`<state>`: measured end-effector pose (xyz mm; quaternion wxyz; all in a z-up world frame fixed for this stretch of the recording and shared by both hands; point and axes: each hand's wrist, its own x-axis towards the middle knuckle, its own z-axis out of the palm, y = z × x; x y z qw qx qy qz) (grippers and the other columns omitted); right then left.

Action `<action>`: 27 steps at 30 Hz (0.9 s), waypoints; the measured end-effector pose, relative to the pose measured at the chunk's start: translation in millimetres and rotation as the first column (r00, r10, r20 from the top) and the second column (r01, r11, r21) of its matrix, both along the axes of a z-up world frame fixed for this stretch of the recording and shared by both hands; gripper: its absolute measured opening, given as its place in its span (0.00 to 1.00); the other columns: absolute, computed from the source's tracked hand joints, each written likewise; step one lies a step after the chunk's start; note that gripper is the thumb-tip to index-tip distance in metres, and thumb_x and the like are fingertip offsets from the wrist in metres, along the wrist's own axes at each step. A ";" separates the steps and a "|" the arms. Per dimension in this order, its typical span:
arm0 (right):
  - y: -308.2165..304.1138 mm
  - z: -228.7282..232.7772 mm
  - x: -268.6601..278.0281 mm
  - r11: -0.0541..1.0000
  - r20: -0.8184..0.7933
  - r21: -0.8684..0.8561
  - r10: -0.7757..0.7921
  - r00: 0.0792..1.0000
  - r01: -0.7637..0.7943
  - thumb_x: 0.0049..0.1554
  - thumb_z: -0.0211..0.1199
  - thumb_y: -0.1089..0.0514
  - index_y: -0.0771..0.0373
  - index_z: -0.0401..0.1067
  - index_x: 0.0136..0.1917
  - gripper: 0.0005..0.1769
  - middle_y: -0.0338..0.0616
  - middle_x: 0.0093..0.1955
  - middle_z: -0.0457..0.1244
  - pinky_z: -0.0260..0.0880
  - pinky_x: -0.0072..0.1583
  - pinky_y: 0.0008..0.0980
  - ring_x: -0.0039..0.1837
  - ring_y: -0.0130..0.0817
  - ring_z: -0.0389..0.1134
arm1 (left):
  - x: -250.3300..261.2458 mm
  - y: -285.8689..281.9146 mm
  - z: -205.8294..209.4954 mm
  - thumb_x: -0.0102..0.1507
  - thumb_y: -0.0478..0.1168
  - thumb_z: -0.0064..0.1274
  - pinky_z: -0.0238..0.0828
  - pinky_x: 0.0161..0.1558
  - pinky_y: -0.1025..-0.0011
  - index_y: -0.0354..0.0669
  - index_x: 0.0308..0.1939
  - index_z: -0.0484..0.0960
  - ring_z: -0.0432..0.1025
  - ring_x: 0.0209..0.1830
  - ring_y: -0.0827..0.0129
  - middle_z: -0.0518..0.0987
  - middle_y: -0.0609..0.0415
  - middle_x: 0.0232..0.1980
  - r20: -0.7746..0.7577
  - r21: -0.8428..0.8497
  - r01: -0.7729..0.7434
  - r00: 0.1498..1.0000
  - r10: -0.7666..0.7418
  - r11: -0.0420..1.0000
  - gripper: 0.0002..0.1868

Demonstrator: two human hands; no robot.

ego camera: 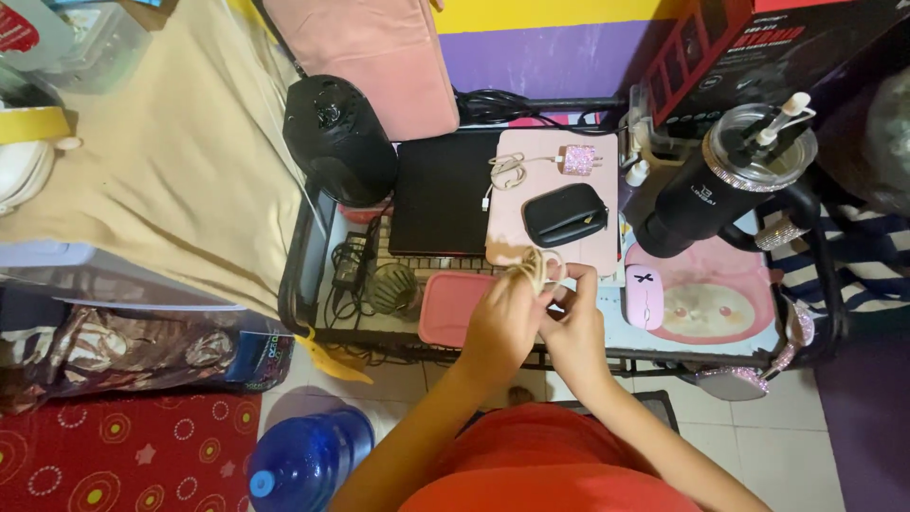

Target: The person organizes a cluttered desk area by moving a glass, placing a pink container on the desk, and storing a beige container on a lower shelf. They then gather various cables and a power adapter, placing them into a clear plastic bin, and finally move a red box and a black tumbler to tidy the surface.

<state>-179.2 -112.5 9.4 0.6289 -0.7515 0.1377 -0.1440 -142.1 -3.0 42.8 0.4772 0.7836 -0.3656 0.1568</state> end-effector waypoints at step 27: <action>-52.9 37.3 45.9 0.966 0.136 -0.048 0.259 0.956 -0.255 0.46 0.65 0.54 0.62 0.56 0.58 0.30 0.45 0.50 0.61 0.67 0.42 0.28 0.41 0.37 0.64 | 89.9 -14.8 -71.6 0.67 0.52 0.37 0.62 0.43 0.76 0.39 0.46 0.73 0.66 0.38 0.75 0.74 0.58 0.38 -0.720 -0.581 0.283 0.259 -0.644 0.763 0.20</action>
